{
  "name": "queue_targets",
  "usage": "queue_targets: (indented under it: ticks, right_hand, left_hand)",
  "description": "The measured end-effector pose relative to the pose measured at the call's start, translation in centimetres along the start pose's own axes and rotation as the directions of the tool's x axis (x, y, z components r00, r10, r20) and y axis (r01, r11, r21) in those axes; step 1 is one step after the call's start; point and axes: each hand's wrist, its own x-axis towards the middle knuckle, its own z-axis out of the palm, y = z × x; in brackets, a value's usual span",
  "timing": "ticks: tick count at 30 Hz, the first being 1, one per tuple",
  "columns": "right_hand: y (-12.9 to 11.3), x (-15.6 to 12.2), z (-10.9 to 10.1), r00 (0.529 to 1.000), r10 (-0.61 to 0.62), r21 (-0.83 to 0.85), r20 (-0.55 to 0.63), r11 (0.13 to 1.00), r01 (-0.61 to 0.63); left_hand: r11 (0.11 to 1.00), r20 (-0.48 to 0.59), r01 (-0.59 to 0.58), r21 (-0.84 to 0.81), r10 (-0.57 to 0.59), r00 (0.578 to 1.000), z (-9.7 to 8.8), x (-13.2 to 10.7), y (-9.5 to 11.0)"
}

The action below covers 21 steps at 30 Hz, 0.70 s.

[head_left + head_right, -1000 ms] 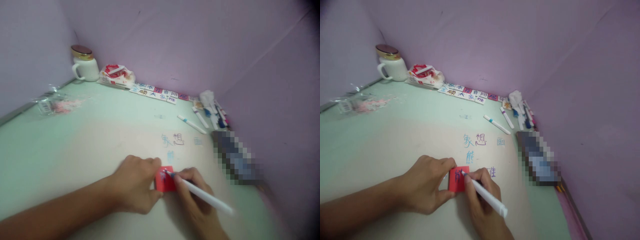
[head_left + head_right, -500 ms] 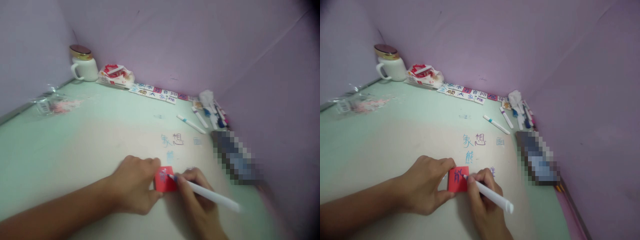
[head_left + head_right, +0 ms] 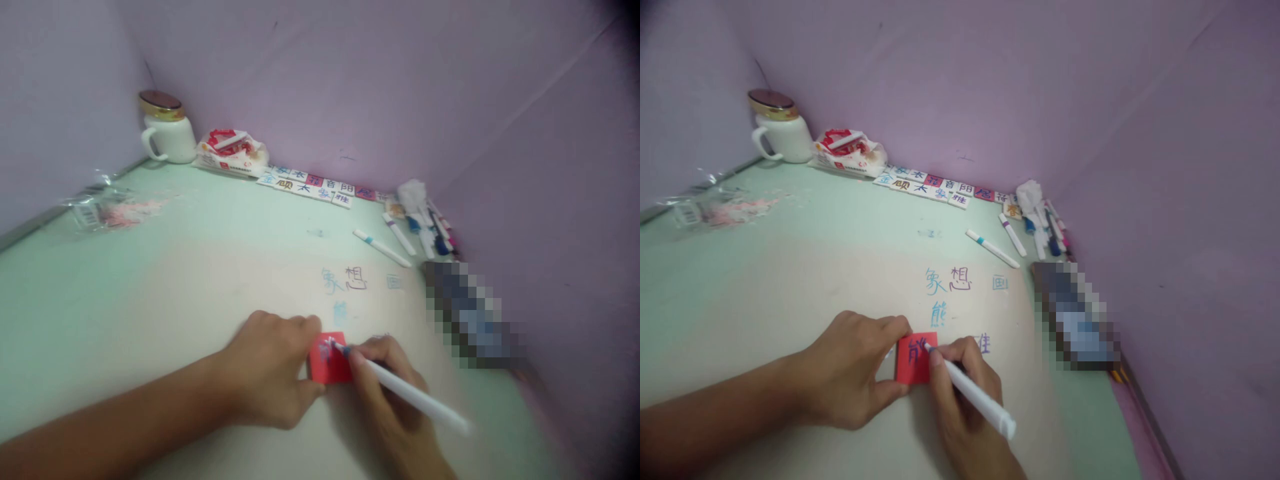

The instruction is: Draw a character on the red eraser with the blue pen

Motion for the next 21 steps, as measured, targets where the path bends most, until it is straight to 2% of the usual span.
queue_targets:
  ticks: [2, 6, 9, 15, 21]
  right_hand:
    - [-0.1, -0.1, 0.2, 1.0, 0.011, 0.046, -0.014, 0.999, -0.01]
    - [-0.4, -0.1, 0.5, 0.98, 0.098, 0.102, -0.173, 0.991, -0.081]
    - [-0.3, 0.0, 0.3, 0.97, 0.081, 0.086, -0.228, 0.994, -0.063]
    - [-0.1, -0.4, -0.2, 0.988, 0.003, 0.038, -0.154, 0.999, 0.003]
    - [-1.1, -0.8, 0.5, 0.988, 0.094, 0.116, -0.126, 0.99, -0.08]
  left_hand:
    - [1.0, -0.005, -0.004, -0.003, 0.004, 1.0, 0.0, 0.0, 0.0]
    - [1.0, -0.011, -0.012, -0.007, 0.012, 1.0, 0.1, 0.1, -0.1]
    - [1.0, -0.013, -0.014, -0.001, 0.014, 1.0, 0.0, 0.1, -0.1]
    - [1.0, -0.005, -0.011, -0.007, 0.011, 1.0, -0.1, 0.0, -0.1]
    - [1.0, -0.009, -0.004, 0.013, 0.004, 1.0, -0.1, -0.1, 0.2]
